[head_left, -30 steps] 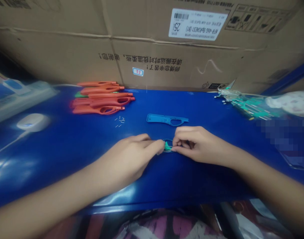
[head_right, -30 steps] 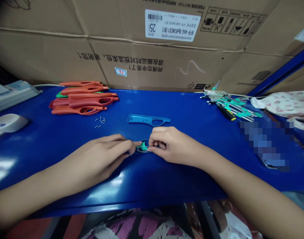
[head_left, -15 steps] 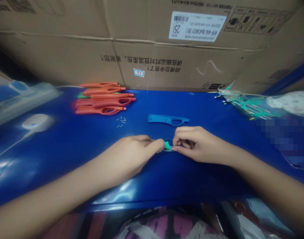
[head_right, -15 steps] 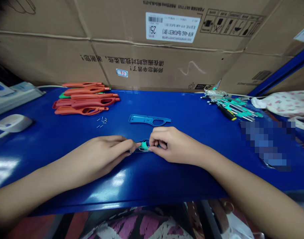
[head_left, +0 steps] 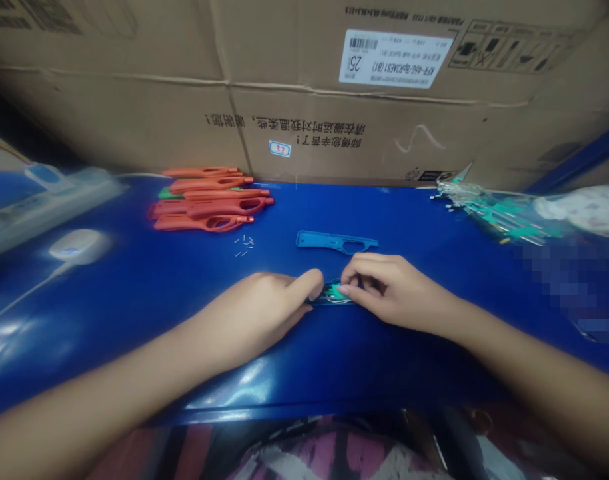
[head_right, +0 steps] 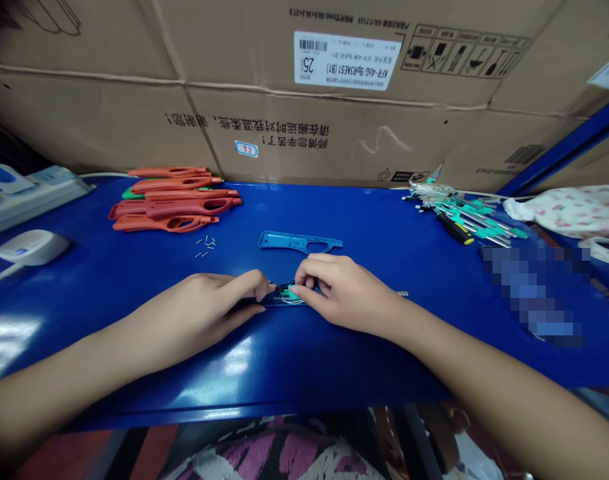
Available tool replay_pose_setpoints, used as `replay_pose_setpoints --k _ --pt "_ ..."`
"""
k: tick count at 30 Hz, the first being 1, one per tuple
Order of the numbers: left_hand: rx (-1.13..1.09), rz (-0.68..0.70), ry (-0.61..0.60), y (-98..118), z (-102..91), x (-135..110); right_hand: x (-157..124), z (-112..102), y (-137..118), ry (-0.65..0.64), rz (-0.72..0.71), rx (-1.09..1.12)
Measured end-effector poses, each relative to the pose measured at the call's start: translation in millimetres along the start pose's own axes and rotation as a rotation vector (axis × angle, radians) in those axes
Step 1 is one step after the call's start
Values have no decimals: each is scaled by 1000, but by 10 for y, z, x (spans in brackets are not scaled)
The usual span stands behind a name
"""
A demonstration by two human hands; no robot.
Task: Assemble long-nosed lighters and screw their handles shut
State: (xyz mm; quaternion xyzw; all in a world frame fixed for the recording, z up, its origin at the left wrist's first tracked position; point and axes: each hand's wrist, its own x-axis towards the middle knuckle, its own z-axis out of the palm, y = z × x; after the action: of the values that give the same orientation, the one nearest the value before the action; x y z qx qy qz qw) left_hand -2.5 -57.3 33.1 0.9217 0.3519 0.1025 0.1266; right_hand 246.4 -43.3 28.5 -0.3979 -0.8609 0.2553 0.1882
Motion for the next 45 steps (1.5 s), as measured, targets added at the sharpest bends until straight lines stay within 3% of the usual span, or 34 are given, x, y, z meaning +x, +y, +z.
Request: replay_pose_setpoints --k 9,20,22,27,31,37,42,45 --pt "117 126 -27 19 16 6 88 97 -17 18 276 160" --pt "126 92 -34 37 -9 28 77 118 -14 48 233 115" --pt "78 71 1 27 -16 26 73 71 6 105 183 107" --pt "28 80 65 -11 -35 21 32 -192 128 398 63 -88" --pt "36 104 89 -26 -56 41 -7 -404 312 472 163 -229" --pt "44 171 99 -45 -37 73 -66 -792 769 656 189 -417" --pt "45 174 126 -66 -8 93 -264 -1209 1203 879 407 -499" --pt "49 179 142 -71 -7 91 -377 -1353 1398 916 564 -524"
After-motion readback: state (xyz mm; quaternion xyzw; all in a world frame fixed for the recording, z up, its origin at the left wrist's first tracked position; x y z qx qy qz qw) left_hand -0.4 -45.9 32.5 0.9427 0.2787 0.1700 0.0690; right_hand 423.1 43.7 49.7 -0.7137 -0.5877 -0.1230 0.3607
